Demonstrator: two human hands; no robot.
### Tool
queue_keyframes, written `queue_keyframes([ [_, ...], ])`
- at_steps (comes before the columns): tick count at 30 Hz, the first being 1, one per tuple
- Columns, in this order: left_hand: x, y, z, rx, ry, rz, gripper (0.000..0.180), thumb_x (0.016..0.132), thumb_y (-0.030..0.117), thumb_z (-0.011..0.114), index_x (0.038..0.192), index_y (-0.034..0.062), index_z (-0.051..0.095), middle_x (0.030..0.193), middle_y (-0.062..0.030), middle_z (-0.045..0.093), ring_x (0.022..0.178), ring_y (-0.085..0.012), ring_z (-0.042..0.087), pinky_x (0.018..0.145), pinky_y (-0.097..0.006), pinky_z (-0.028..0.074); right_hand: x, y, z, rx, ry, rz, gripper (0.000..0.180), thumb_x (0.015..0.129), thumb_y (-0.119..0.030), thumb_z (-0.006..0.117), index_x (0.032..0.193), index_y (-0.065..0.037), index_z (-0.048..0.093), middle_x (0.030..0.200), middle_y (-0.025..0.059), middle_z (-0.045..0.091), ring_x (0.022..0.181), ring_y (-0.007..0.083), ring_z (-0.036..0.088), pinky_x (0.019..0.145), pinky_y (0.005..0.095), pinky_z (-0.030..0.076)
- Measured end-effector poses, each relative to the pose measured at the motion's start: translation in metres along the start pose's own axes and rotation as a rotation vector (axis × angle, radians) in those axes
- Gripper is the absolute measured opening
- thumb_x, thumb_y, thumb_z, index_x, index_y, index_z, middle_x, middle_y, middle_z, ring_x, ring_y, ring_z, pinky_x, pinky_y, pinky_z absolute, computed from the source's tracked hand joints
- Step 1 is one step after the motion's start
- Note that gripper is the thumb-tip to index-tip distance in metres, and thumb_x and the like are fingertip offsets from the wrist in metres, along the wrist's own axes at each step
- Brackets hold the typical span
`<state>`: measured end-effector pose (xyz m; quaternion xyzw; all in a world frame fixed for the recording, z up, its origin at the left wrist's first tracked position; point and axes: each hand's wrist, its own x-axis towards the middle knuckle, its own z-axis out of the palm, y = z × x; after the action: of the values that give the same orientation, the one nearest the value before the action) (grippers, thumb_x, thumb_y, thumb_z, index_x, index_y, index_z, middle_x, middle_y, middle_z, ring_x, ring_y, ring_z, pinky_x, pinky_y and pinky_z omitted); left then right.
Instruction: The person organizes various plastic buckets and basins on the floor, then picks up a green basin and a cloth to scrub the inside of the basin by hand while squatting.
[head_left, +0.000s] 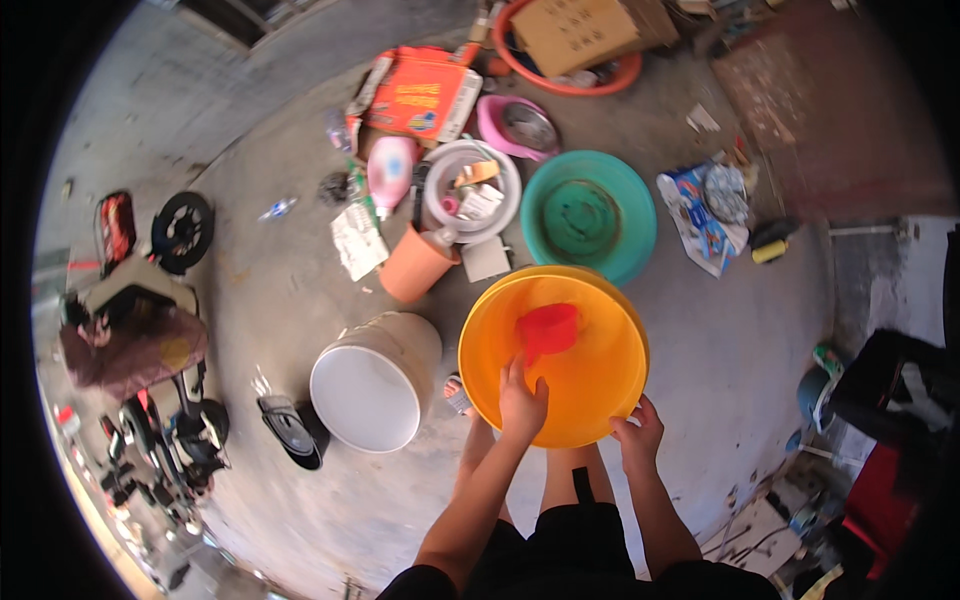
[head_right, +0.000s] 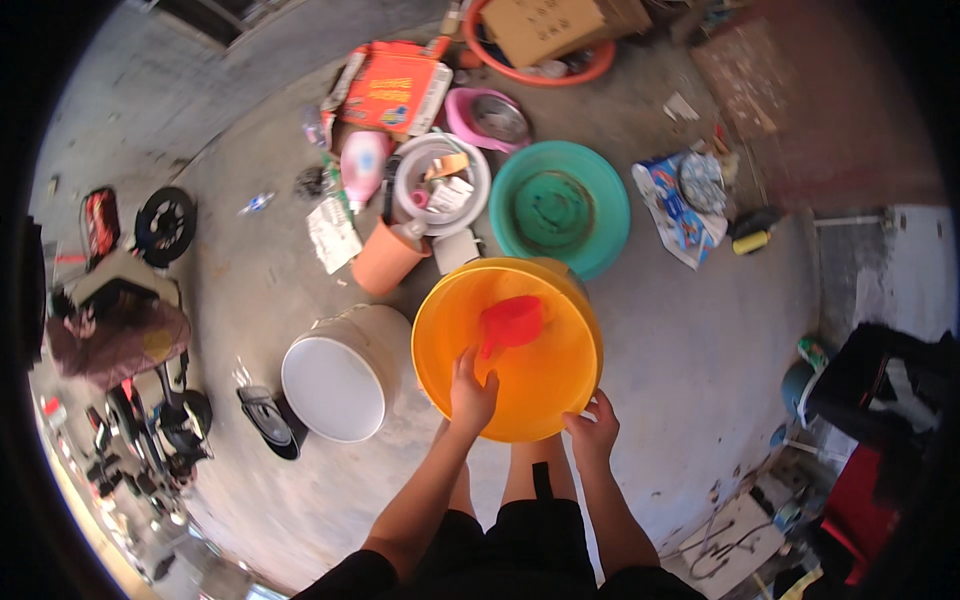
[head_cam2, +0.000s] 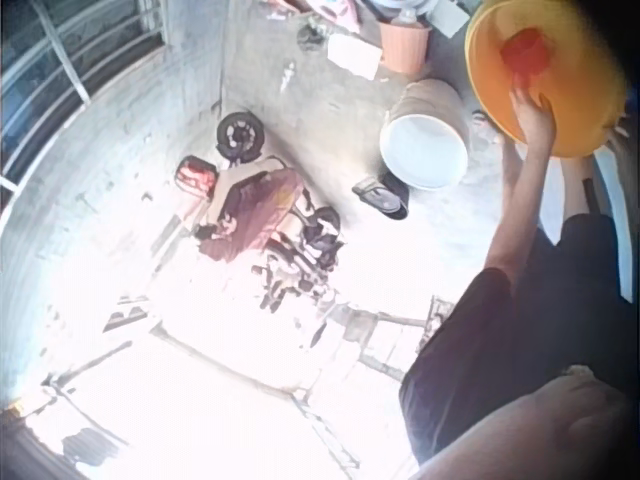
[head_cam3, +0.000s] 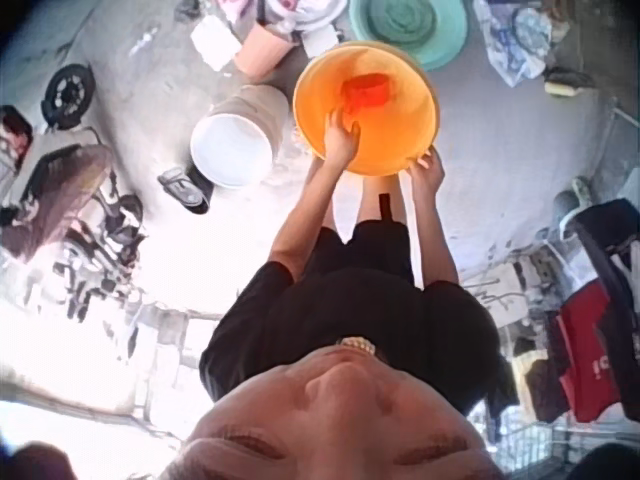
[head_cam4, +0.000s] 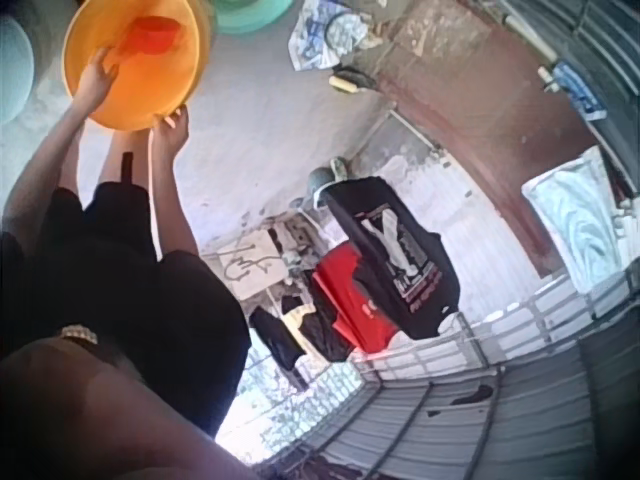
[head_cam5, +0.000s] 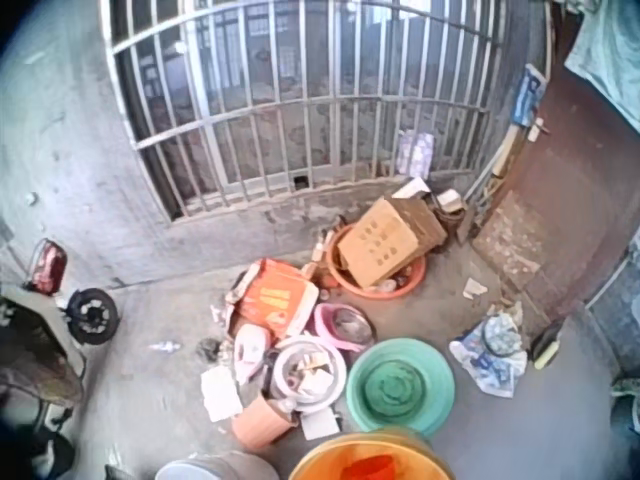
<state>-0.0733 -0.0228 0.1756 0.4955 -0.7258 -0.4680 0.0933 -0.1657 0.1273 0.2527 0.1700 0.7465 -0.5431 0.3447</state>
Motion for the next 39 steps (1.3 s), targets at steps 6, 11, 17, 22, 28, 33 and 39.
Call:
queue_keyframes([
  [6, 0.014, -0.043, -0.039, 0.264, -0.286, -0.484, 0.055, 0.077, 0.021, 0.055, 0.123, 0.0001, 0.034, 0.111, -0.025, 0.05, 0.099, -0.0383, 0.052, 0.084, -0.043, 0.044, -0.057, -0.048, 0.039, -0.231, -0.25, -0.227, 0.054, 0.066, 0.004, 0.061, 0.117, 0.005, 0.043, 0.094, 0.0118, 0.055, 0.082, 0.0204, 0.061, 0.072, 0.0259, 0.05],
  [11, -0.006, -0.069, -0.079, 0.262, -0.279, -0.42, 0.042, 0.08, 0.019, 0.048, 0.117, 0.0023, 0.041, 0.099, -0.0226, 0.058, 0.089, -0.0359, 0.058, 0.075, -0.044, 0.047, -0.106, -0.064, 0.067, -0.236, -0.376, -0.315, 0.055, 0.065, 0.003, 0.062, 0.117, 0.005, 0.044, 0.093, 0.0114, 0.055, 0.082, 0.0203, 0.061, 0.072, 0.0265, 0.05],
  [17, -0.09, 0.044, -0.219, 0.247, -0.189, -0.321, 0.034, 0.078, 0.019, 0.051, 0.111, 0.0103, 0.052, 0.086, -0.0197, 0.061, 0.08, -0.0352, 0.059, 0.07, -0.042, 0.048, -0.131, -0.084, 0.089, -0.273, -0.45, -0.415, 0.054, 0.064, 0.004, 0.061, 0.116, 0.006, 0.045, 0.092, 0.011, 0.056, 0.081, 0.0181, 0.06, 0.071, 0.0267, 0.05],
  [22, -0.188, 0.0, -0.314, -0.381, 0.417, -0.185, 0.037, 0.075, 0.005, 0.055, 0.112, 0.0063, 0.053, 0.086, -0.0151, 0.063, 0.073, -0.0207, 0.062, 0.068, -0.031, 0.048, -0.155, -0.105, 0.119, -0.304, -0.554, -0.38, 0.056, 0.063, 0.003, 0.062, 0.117, 0.006, 0.045, 0.091, 0.0117, 0.058, 0.081, 0.017, 0.06, 0.069, 0.0269, 0.05],
  [28, -0.231, -0.025, -0.39, -0.74, 0.816, -0.241, 0.036, 0.076, -0.002, 0.051, 0.112, -0.0031, 0.051, 0.07, 0.0013, 0.051, 0.05, -0.0028, 0.04, 0.043, -0.017, 0.029, -0.194, -0.107, 0.165, -0.343, -0.668, -0.29, 0.055, 0.066, 0.002, 0.062, 0.118, 0.003, 0.044, 0.09, 0.0114, 0.059, 0.076, 0.0177, 0.061, 0.06, 0.0288, 0.053],
  [33, -0.253, -0.031, -0.417, -0.952, 1.135, -0.181, 0.038, 0.074, -0.001, 0.05, 0.112, -0.0034, 0.051, 0.065, 0.0026, 0.046, 0.043, -0.0018, 0.031, 0.039, -0.017, 0.02, -0.209, -0.078, 0.202, -0.407, -0.793, -0.091, 0.054, 0.068, 0.002, 0.061, 0.118, 0.001, 0.043, 0.086, 0.0095, 0.059, 0.074, 0.0191, 0.062, 0.061, 0.0319, 0.054],
  [39, -0.274, -0.042, -0.433, -0.937, 1.272, -0.148, 0.04, 0.074, 0.0, 0.049, 0.114, -0.0043, 0.049, 0.065, 0.0025, 0.046, 0.043, -0.0015, 0.03, 0.039, -0.017, 0.019, -0.199, -0.02, 0.228, -0.48, -0.864, 0.062, 0.039, 0.073, -0.007, 0.056, 0.11, 0.001, 0.048, 0.094, 0.013, 0.06, 0.076, 0.0252, 0.064, 0.064, 0.0373, 0.054],
])
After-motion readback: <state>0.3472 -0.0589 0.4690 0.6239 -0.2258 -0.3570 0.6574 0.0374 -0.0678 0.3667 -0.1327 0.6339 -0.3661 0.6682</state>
